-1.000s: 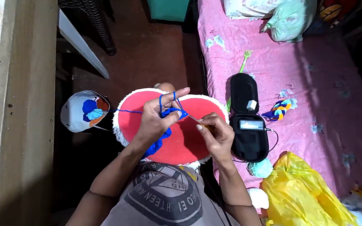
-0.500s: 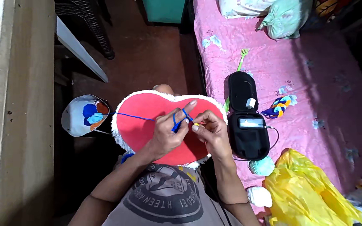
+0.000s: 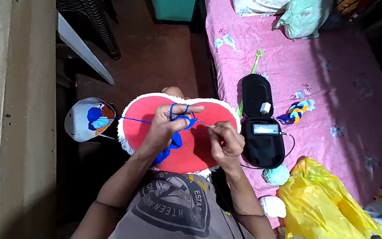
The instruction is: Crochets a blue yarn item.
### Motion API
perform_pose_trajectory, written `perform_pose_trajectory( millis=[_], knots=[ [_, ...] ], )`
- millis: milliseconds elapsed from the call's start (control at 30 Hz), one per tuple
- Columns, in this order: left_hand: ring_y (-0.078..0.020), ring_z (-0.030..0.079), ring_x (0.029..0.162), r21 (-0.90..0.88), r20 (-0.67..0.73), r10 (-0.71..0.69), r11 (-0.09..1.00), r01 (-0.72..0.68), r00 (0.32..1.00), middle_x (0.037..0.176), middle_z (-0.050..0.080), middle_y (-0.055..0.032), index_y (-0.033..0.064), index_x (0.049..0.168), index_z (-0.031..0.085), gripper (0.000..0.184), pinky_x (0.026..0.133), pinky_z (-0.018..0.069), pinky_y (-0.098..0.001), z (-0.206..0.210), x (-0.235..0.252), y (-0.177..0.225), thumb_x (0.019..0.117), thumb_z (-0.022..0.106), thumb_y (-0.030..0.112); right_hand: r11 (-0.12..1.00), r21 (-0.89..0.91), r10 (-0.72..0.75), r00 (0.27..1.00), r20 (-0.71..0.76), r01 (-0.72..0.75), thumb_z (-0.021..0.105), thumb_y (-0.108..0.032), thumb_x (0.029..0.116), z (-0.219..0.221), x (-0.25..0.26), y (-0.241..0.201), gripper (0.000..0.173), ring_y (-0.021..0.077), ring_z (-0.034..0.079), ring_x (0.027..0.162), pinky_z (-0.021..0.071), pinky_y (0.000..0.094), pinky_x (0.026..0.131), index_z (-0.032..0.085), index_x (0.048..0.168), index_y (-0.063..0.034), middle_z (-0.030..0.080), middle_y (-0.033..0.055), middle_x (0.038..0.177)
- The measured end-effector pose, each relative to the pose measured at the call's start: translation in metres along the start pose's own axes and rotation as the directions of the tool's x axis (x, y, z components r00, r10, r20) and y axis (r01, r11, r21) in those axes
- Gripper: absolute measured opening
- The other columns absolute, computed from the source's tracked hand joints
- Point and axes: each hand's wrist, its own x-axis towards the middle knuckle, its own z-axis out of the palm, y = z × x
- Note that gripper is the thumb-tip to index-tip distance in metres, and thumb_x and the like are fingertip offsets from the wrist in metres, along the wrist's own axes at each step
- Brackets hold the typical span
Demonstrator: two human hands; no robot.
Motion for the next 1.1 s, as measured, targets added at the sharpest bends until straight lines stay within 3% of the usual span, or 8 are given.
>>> perform_pose_trajectory(
  millis=[100, 200, 433, 567, 833, 900, 967, 1100],
  knots=[
    [-0.001, 0.06, 0.064, -0.03, 0.044, -0.028, 0.999, 0.03, 0.999, 0.077, 0.069, 0.0023, 0.0084, 0.09, 0.079, 0.027, 0.055, 0.0486, -0.0158, -0.008, 0.003, -0.001, 0.0832, 0.054, 0.0, 0.971, 0.204, 0.11, 0.99, 0.088, -0.126, 0.064, -0.003, 0.0941, -0.008, -0.003, 0.006, 0.007, 0.0025, 0.063, 0.077, 0.054, 0.0133, 0.069, 0.067, 0.091, 0.0022, 0.066, 0.0076, 0.086],
    [-0.0005, 0.06, 0.068, 0.187, 0.064, 0.068, 0.979, -0.079, 0.996, 0.081, 0.068, 0.0023, 0.0029, 0.1, 0.078, 0.029, 0.06, 0.0504, -0.0151, -0.003, 0.003, -0.006, 0.0838, 0.056, -0.006, 0.845, 0.397, 0.294, 0.931, 0.215, -0.358, 0.068, -0.003, 0.091, -0.015, -0.002, 0.007, 0.005, 0.0005, 0.065, 0.083, 0.0568, 0.016, 0.073, 0.07, 0.096, -0.0023, 0.069, 0.0006, 0.091],
    [-0.0045, 0.059, 0.072, 0.582, 0.245, 0.372, 0.682, -0.443, 0.895, 0.08, 0.066, -0.0055, 0.0013, 0.103, 0.079, 0.024, 0.065, 0.0497, -0.0168, 0.01, -0.002, -0.038, 0.0887, 0.06, 0.0, 0.802, 0.3, 0.471, 0.856, 0.215, -0.517, 0.063, 0.001, 0.0908, -0.007, 0.015, -0.014, 0.017, 0.0002, 0.062, 0.077, 0.0556, 0.0162, 0.069, 0.067, 0.107, -0.0018, 0.066, 0.0006, 0.097],
    [-0.0034, 0.067, 0.085, 0.408, 0.211, 0.236, 0.86, -0.305, 0.948, 0.094, 0.073, -0.0046, -0.0033, 0.098, 0.076, 0.015, 0.075, 0.057, -0.0184, 0.001, -0.003, -0.027, 0.0901, 0.065, 0.002, 0.517, 0.646, 0.603, 0.775, 0.191, -0.562, 0.064, 0.005, 0.0899, 0.001, 0.021, -0.014, 0.028, -0.0035, 0.049, 0.054, 0.0422, 0.0126, 0.049, 0.074, 0.113, -0.0056, 0.073, 0.0038, 0.099],
    [-0.0024, 0.066, 0.072, 0.309, 0.214, -0.061, 0.951, -0.009, 0.975, 0.086, 0.072, 0.0053, 0.0152, 0.064, 0.065, 0.034, 0.061, 0.0541, -0.0172, -0.059, 0.002, -0.003, 0.0946, 0.066, 0.031, 0.558, 0.656, 0.665, 0.747, 0.013, -0.508, 0.065, 0.012, 0.0852, 0.01, 0.018, -0.015, 0.03, -0.0014, 0.051, 0.053, 0.0437, 0.0132, 0.047, 0.075, 0.11, -0.0015, 0.073, 0.0058, 0.09],
    [-0.0083, 0.07, 0.087, 0.101, 0.264, -0.017, 0.995, -0.011, 0.964, 0.095, 0.074, 0.0037, 0.0185, 0.072, 0.071, 0.031, 0.074, 0.0585, -0.0237, -0.059, 0.003, -0.003, 0.0954, 0.068, 0.039, 0.564, 0.653, 0.661, 0.75, 0.01, -0.506, 0.065, 0.011, 0.0854, 0.013, 0.016, -0.015, 0.029, -0.0017, 0.051, 0.053, 0.0439, 0.0128, 0.047, 0.075, 0.11, -0.0017, 0.073, 0.0057, 0.09],
    [-0.0143, 0.069, 0.104, -0.008, 0.26, 0.031, 1.0, -0.03, 0.965, 0.112, 0.073, -0.0003, 0.0159, 0.104, 0.079, 0.025, 0.089, 0.0573, -0.0308, -0.047, 0.002, -0.004, 0.0927, 0.072, 0.038, 0.564, 0.656, 0.659, 0.753, 0.009, -0.501, 0.065, 0.011, 0.0856, 0.016, 0.014, -0.016, 0.029, -0.0019, 0.052, 0.053, 0.044, 0.0126, 0.048, 0.074, 0.11, -0.0023, 0.073, 0.005, 0.09],
    [-0.014, 0.07, 0.098, 0.229, 0.192, -0.007, 0.973, -0.038, 0.981, 0.124, 0.068, -0.0052, 0.0119, 0.153, 0.046, 0.07, 0.081, 0.0602, -0.0272, -0.017, 0.001, -0.007, 0.087, 0.068, 0.004, 0.561, 0.661, 0.658, 0.753, 0.008, -0.498, 0.065, 0.011, 0.0847, 0.02, 0.013, -0.02, 0.031, -0.0013, 0.053, 0.053, 0.0446, 0.013, 0.047, 0.075, 0.11, -0.0042, 0.073, 0.0044, 0.089]
  ],
)
